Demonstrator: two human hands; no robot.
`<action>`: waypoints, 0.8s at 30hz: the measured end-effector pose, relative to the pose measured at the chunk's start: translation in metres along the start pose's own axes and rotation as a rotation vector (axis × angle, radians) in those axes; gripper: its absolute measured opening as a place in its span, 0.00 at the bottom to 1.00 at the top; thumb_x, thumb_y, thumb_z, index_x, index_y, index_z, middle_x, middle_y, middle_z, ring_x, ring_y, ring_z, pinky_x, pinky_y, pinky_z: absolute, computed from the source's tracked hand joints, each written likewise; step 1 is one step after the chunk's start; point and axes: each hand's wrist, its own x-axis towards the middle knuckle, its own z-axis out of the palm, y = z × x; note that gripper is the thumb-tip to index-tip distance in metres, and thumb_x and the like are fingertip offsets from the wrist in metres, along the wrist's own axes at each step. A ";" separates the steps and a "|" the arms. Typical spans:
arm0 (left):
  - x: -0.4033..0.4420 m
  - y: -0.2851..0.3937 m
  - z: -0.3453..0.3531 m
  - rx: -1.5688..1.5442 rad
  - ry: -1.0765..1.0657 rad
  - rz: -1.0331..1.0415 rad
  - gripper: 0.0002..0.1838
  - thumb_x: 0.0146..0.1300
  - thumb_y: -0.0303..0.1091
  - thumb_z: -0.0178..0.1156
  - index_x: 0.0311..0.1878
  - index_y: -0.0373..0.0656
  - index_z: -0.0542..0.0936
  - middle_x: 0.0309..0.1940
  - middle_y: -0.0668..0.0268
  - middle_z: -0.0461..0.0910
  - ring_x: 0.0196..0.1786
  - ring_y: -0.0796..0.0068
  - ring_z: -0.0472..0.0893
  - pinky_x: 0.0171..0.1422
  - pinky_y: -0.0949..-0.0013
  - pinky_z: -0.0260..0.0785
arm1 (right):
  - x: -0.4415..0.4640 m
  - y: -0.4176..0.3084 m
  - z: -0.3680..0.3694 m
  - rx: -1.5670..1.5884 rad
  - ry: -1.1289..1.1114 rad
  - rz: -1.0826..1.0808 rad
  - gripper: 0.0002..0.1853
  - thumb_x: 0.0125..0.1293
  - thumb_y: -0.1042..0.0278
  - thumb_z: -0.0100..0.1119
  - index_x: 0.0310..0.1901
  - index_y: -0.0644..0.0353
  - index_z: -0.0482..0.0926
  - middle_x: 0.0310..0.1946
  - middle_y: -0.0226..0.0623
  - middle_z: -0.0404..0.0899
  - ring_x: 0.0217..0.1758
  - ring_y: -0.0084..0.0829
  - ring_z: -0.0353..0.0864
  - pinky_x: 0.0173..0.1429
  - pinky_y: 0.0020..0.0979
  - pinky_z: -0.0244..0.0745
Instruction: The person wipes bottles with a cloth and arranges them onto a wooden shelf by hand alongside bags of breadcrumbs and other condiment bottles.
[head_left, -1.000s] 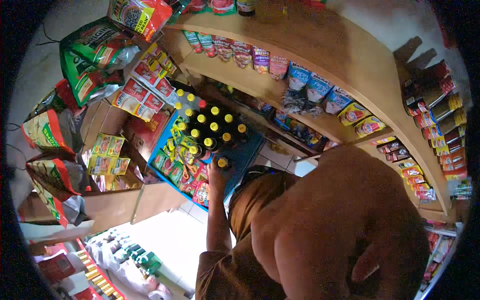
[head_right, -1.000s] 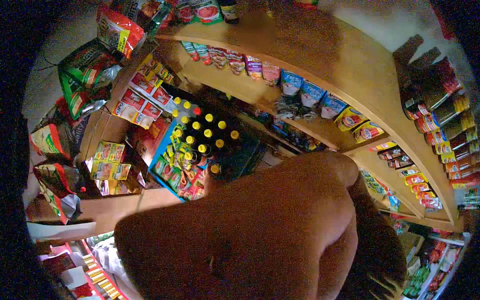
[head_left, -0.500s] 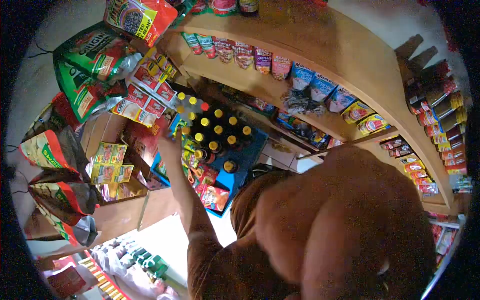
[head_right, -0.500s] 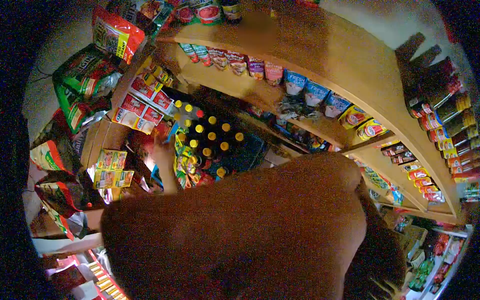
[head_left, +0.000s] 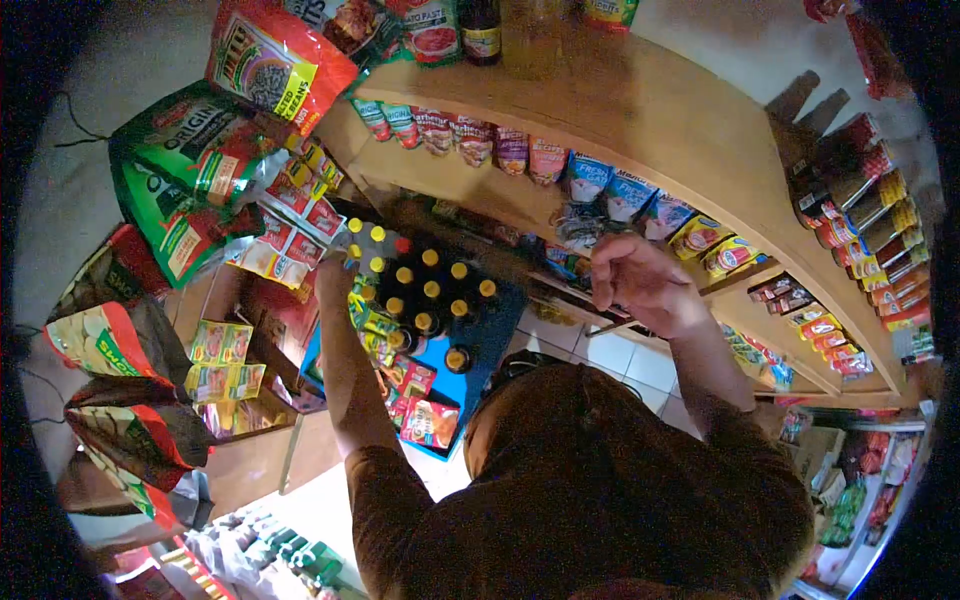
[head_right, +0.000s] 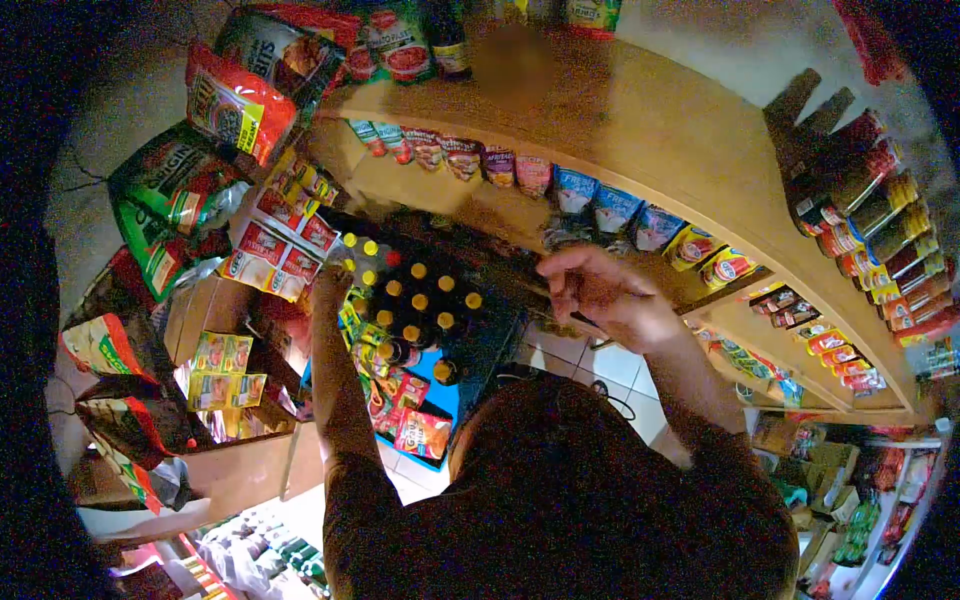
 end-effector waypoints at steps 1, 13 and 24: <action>0.004 -0.011 0.012 -0.050 0.033 0.067 0.25 0.55 0.50 0.73 0.49 0.42 0.84 0.45 0.49 0.86 0.48 0.46 0.86 0.55 0.48 0.79 | -0.004 0.001 -0.002 -0.017 0.040 0.016 0.31 0.58 0.71 0.65 0.65 0.65 0.73 0.50 0.35 0.75 0.50 0.29 0.76 0.54 0.31 0.72; 0.027 -0.027 0.055 0.123 -0.087 -0.130 0.33 0.58 0.60 0.70 0.62 0.50 0.80 0.58 0.51 0.83 0.60 0.47 0.82 0.61 0.46 0.77 | -0.008 0.025 -0.014 -0.158 0.170 0.145 0.28 0.62 0.77 0.61 0.66 0.65 0.73 0.48 0.35 0.75 0.49 0.26 0.76 0.56 0.28 0.73; -0.033 0.029 -0.027 -0.246 0.382 -0.063 0.21 0.69 0.39 0.65 0.58 0.37 0.75 0.36 0.48 0.83 0.36 0.43 0.82 0.42 0.48 0.75 | 0.005 0.021 -0.029 -0.362 0.090 0.203 0.25 0.66 0.75 0.64 0.65 0.58 0.75 0.49 0.32 0.77 0.53 0.25 0.76 0.57 0.27 0.73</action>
